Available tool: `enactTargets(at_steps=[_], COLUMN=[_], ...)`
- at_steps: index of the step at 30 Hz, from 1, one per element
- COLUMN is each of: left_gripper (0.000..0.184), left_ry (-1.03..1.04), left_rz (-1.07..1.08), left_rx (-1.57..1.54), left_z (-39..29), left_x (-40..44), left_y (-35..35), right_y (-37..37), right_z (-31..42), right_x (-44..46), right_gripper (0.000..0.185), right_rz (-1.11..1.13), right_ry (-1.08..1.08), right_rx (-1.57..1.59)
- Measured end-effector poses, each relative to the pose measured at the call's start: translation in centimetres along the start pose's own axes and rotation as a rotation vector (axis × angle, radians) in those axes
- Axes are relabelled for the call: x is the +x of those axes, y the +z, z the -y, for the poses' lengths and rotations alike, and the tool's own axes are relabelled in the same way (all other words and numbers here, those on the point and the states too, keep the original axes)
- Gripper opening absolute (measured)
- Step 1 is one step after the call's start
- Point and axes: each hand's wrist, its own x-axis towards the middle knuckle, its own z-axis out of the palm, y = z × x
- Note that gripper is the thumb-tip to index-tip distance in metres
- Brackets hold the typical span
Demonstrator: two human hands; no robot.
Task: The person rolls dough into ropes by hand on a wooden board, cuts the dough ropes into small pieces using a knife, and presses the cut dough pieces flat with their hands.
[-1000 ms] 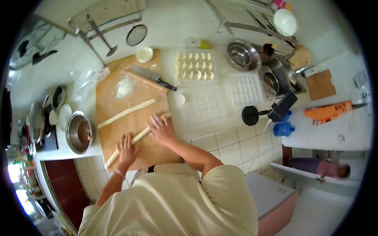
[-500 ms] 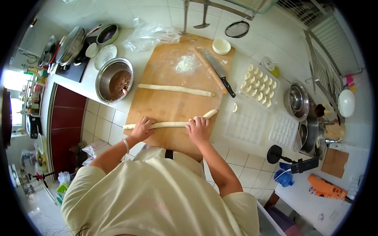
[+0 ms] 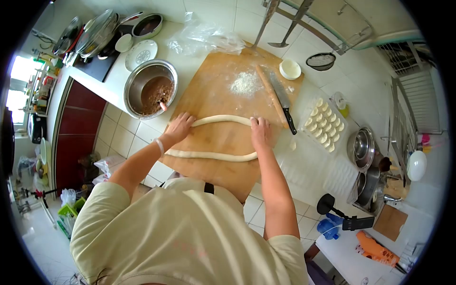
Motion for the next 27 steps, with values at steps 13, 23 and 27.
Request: enactTargets(at_steps=[13, 23, 27], left_gripper=[0.075, 0.074, 0.071], left_ry=[-0.150, 0.047, 0.053], left_rz=[-0.161, 0.044, -0.044], left_rx=[0.048, 0.085, 0.213], left_z=[-8.9, -4.7, -3.7], left_x=[5.0, 6.0, 6.6], left_y=[3.4, 2.2, 1.9], right_y=[2.3, 2.1, 1.5], right_z=[8.4, 5.2, 5.1], right_x=[3.6, 2.9, 4.6], right_gripper=[0.044, 0.057, 0.056], right_rz=[-0.085, -0.033, -0.070], right_ry=[-0.219, -0.175, -0.086], right_rx=[0.099, 0.012, 0.005])
